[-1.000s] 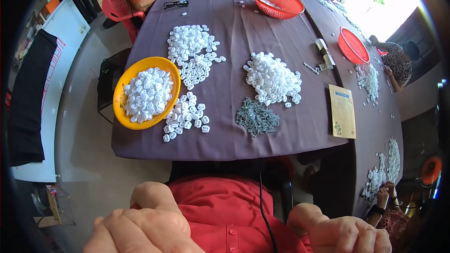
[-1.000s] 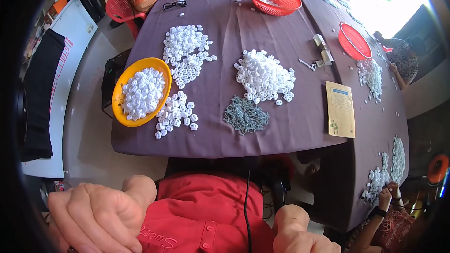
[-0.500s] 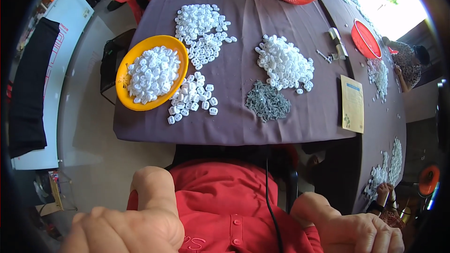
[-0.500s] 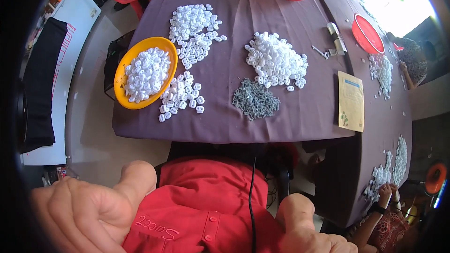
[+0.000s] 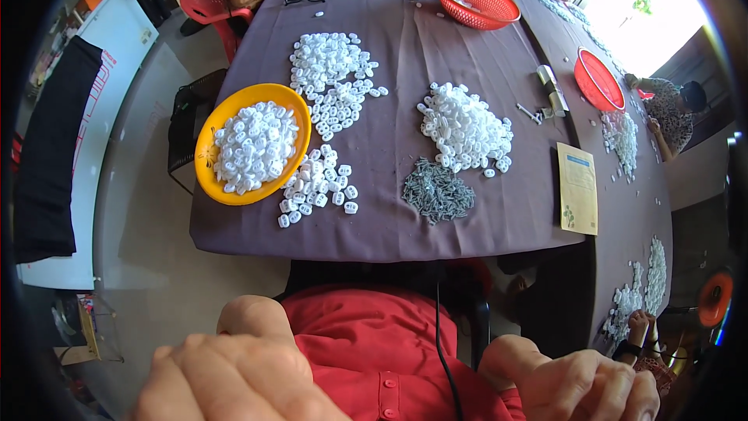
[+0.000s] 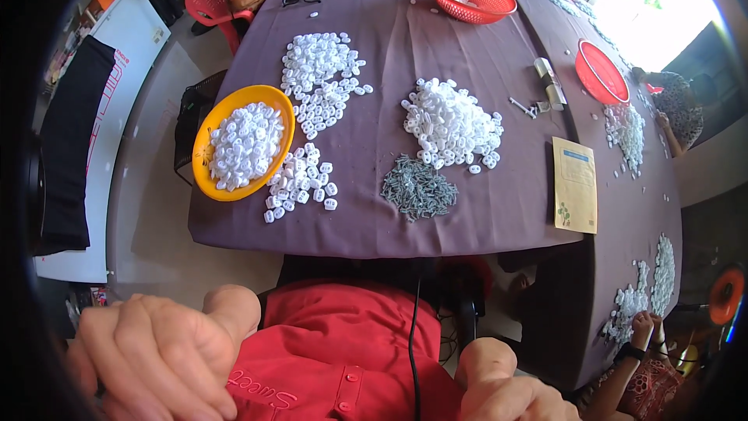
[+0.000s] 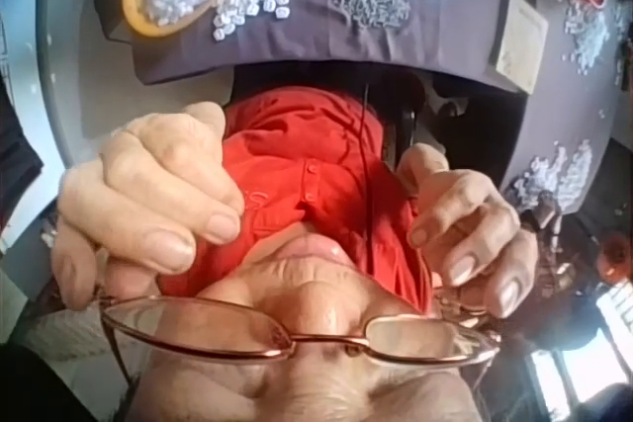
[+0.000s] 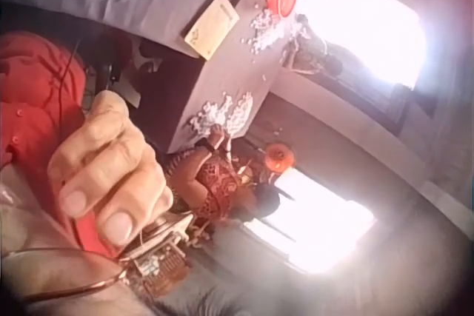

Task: The person assembles plastic cord locks by taking plastic toggle pieces and springs from the table and pressing them together by hand.

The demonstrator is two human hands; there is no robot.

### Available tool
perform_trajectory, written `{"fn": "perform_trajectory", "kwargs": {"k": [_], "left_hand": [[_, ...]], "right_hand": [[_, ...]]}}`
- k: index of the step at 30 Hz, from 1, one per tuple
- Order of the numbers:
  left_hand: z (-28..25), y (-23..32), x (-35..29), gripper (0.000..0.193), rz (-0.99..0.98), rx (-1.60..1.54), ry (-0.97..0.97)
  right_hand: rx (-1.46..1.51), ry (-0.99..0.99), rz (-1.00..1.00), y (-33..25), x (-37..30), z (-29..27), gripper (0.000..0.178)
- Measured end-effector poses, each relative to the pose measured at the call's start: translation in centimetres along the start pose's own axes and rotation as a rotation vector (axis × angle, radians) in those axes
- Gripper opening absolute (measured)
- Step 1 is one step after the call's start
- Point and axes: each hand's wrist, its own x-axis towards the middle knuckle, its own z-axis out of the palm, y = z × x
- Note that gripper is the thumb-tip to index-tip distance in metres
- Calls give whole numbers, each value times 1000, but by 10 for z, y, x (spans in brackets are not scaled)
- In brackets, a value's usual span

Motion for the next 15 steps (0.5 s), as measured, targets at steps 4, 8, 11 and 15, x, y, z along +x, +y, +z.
{"fn": "perform_trajectory", "kwargs": {"k": [4, 8, 11, 15], "left_hand": [[-9, -33, 1, 10, 75, -9, 176], [-56, -97, -12, 11, -368, 593, 111], [-119, -187, -40, 12, -706, 802, 153], [-167, -255, -51, 10, -509, 1157, 14]], "right_hand": [[-120, 68, -45, 29, 6, -25, 25], [-917, 596, -211, 116, 4, -82, 3], [-742, 687, 24, 157, -21, -150, 3], [-817, 780, 170, 180, -52, -207, 6]]}}
